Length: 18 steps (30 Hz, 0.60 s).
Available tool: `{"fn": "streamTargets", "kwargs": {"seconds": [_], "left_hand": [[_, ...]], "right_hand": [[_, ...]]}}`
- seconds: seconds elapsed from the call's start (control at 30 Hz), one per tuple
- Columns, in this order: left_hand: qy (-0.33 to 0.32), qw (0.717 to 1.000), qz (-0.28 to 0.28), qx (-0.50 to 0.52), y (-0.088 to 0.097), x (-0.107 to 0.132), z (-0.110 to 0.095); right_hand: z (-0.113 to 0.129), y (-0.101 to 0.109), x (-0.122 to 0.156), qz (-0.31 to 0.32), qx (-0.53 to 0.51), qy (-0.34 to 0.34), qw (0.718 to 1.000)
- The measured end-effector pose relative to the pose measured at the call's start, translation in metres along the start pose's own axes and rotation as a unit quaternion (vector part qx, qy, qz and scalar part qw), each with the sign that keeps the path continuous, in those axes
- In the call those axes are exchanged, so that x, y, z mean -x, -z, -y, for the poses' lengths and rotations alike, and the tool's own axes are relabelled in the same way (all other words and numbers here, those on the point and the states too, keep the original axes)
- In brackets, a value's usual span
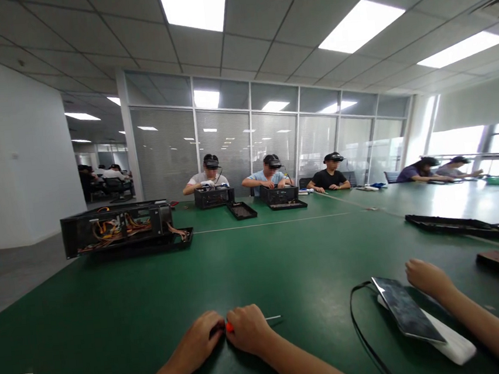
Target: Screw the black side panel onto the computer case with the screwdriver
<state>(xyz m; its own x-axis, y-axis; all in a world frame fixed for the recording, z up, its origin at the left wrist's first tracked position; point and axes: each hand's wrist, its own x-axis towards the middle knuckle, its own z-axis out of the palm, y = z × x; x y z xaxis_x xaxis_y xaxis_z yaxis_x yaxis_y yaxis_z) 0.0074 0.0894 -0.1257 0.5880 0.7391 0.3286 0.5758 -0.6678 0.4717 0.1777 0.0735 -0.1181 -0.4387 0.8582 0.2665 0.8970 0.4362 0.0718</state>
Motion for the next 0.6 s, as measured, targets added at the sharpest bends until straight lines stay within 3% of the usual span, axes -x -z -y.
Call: {"fn": "streamTargets", "kwargs": {"seconds": [0.6], "left_hand": [[0.001, 1.0, 0.014, 0.017, 0.0001, -0.0014, 0.0002]], "right_hand": [[-0.0029, -0.0028, -0.0002, 0.016, -0.009, -0.005, 1.0]]}}
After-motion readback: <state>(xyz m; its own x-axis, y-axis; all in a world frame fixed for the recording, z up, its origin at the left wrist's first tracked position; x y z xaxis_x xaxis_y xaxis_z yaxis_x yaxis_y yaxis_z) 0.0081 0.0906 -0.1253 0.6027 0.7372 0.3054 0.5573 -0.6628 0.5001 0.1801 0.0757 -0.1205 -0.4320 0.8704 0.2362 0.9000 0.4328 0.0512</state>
